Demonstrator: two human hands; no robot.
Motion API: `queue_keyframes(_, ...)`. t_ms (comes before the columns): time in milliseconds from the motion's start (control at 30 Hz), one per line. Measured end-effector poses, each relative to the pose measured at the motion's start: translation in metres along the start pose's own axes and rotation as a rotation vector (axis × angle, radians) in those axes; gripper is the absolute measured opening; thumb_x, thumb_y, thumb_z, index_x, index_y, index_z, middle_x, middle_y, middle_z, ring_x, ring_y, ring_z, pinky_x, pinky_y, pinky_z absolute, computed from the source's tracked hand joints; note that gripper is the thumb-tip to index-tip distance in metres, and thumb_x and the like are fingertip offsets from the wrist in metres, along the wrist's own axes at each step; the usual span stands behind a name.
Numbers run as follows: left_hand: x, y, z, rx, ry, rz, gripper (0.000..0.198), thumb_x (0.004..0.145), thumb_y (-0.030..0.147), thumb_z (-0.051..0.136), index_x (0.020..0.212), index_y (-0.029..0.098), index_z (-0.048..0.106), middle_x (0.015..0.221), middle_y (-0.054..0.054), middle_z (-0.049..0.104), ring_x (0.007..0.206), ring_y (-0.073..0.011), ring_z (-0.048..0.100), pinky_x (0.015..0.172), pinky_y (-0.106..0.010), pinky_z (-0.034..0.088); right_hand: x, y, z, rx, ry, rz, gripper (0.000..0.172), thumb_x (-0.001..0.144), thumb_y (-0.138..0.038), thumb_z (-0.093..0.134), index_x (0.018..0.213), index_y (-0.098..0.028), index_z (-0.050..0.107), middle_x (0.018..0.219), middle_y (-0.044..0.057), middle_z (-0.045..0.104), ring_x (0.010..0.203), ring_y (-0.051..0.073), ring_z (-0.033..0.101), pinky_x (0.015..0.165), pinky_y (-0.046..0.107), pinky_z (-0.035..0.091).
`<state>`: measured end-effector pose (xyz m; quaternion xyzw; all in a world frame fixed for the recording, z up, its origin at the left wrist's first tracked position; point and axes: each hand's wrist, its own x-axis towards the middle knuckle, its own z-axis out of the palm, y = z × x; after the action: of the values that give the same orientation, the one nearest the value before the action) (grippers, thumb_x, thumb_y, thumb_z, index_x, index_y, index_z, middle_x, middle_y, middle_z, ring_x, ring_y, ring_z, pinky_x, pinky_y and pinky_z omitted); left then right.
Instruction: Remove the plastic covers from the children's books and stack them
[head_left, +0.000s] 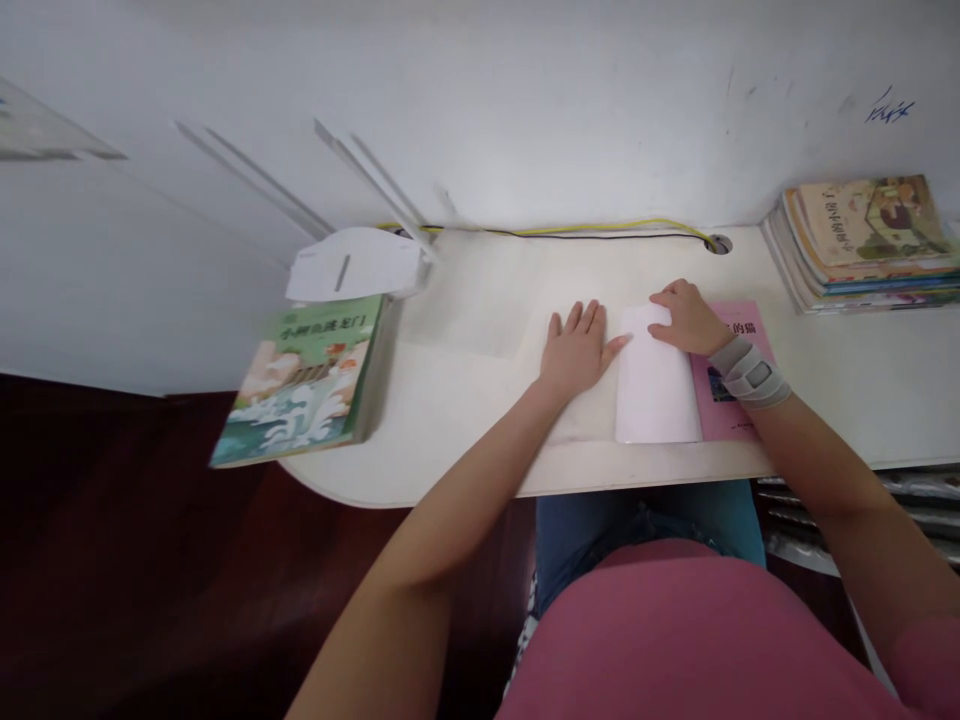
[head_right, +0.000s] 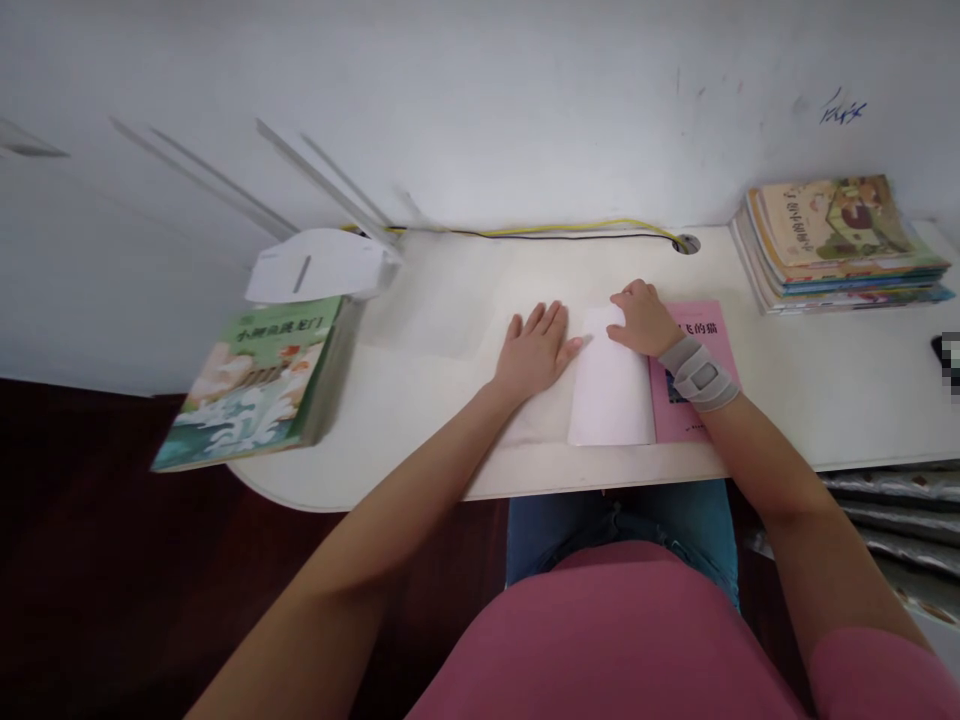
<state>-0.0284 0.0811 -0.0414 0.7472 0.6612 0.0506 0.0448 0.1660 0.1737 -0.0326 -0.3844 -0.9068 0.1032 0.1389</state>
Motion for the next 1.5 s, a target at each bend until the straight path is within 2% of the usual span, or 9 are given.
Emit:
queue_keyframes(233,0.0,0.0,-0.002,-0.003,-0.006,0.0,0.075,0.093,0.058,0.007,0.147,0.009,0.025,0.153,-0.011,0.028,0.142,-0.0301,0.022,0.113,-0.053,0.018,0.001,-0.002,0.0,-0.002,-0.03,-0.004,0.047,0.076,-0.031,0.056,0.117,-0.009,0.061,0.106,0.017,0.053,0.105,0.033,0.047,0.096,0.049,0.038)
queue_keyframes(333,0.0,0.0,-0.002,-0.004,-0.005,0.009,0.073,0.094,0.057,0.008,0.147,0.009,0.024,0.153,-0.013,0.028,0.142,-0.0299,0.021,0.112,-0.053,0.018,-0.001,-0.006,0.0,-0.007,-0.016,-0.007,0.045,0.079,-0.034,0.056,0.118,-0.014,0.063,0.114,0.016,0.054,0.108,0.033,0.049,0.096,0.05,0.038)
queue_keyframes(433,-0.001,-0.001,-0.001,-0.016,0.001,0.014,0.074,0.094,0.057,0.01,0.148,0.009,0.021,0.152,-0.014,0.03,0.142,-0.0291,0.021,0.113,-0.052,0.017,-0.005,-0.015,-0.005,-0.087,-0.019,-0.073,0.034,0.085,-0.035,0.05,0.11,-0.02,0.069,0.131,0.015,0.049,0.124,0.034,0.041,0.102,0.053,0.031)
queue_keyframes(533,-0.001,-0.003,-0.001,-0.047,0.021,0.02,0.076,0.093,0.057,0.01,0.148,0.005,0.017,0.152,-0.017,0.028,0.142,-0.028,0.022,0.113,-0.05,0.018,-0.009,-0.022,-0.011,-0.164,-0.13,-0.154,0.036,0.091,-0.036,0.043,0.11,-0.021,0.069,0.138,0.015,0.046,0.131,0.034,0.035,0.103,0.057,0.025)
queue_keyframes(667,-0.001,-0.004,0.002,-0.075,0.043,0.022,0.077,0.093,0.058,0.011,0.148,0.004,0.015,0.151,-0.02,0.029,0.142,-0.0268,0.023,0.113,-0.048,0.018,-0.009,-0.018,-0.013,-0.208,-0.254,-0.22,0.042,0.094,-0.043,0.035,0.126,-0.027,0.059,0.142,0.014,0.044,0.133,0.036,0.033,0.1,0.061,0.026)
queue_keyframes(867,-0.002,-0.004,0.002,-0.074,0.034,0.035,0.083,0.091,0.062,0.01,0.147,0.001,0.015,0.15,-0.022,0.029,0.142,-0.0277,0.021,0.114,-0.049,0.015,-0.007,-0.008,-0.004,-0.232,-0.315,-0.258,0.05,0.096,-0.05,0.027,0.14,-0.031,0.042,0.15,0.012,0.033,0.138,0.037,0.025,0.101,0.065,0.022)
queue_keyframes(1033,-0.002,-0.003,-0.001,-0.079,0.015,0.035,0.093,0.087,0.069,0.015,0.147,-0.003,0.012,0.152,-0.024,0.024,0.142,-0.0296,0.02,0.114,-0.048,0.016,0.01,-0.011,0.003,-0.235,-0.277,-0.297,0.05,0.094,-0.044,0.037,0.142,-0.03,0.039,0.152,0.011,0.031,0.137,0.036,0.027,0.104,0.064,0.02)
queue_keyframes(1167,-0.002,-0.003,0.002,-0.091,0.023,0.034,0.096,0.084,0.073,0.017,0.148,0.001,0.011,0.152,-0.023,0.024,0.143,-0.0299,0.019,0.114,-0.048,0.017,0.021,-0.019,0.007,-0.307,-0.218,-0.32,0.05,0.095,-0.038,0.035,0.142,-0.022,0.039,0.15,0.016,0.032,0.136,0.037,0.03,0.103,0.063,0.022)
queue_keyframes(1500,-0.002,-0.003,0.003,-0.133,0.042,0.016,0.098,0.083,0.075,0.016,0.148,0.001,0.011,0.153,-0.024,0.021,0.143,-0.0302,0.019,0.114,-0.049,0.016,0.008,-0.038,0.016,-0.354,-0.103,-0.26,0.049,0.097,-0.033,0.029,0.139,-0.012,0.042,0.145,0.02,0.039,0.134,0.03,0.035,0.105,0.049,0.027)
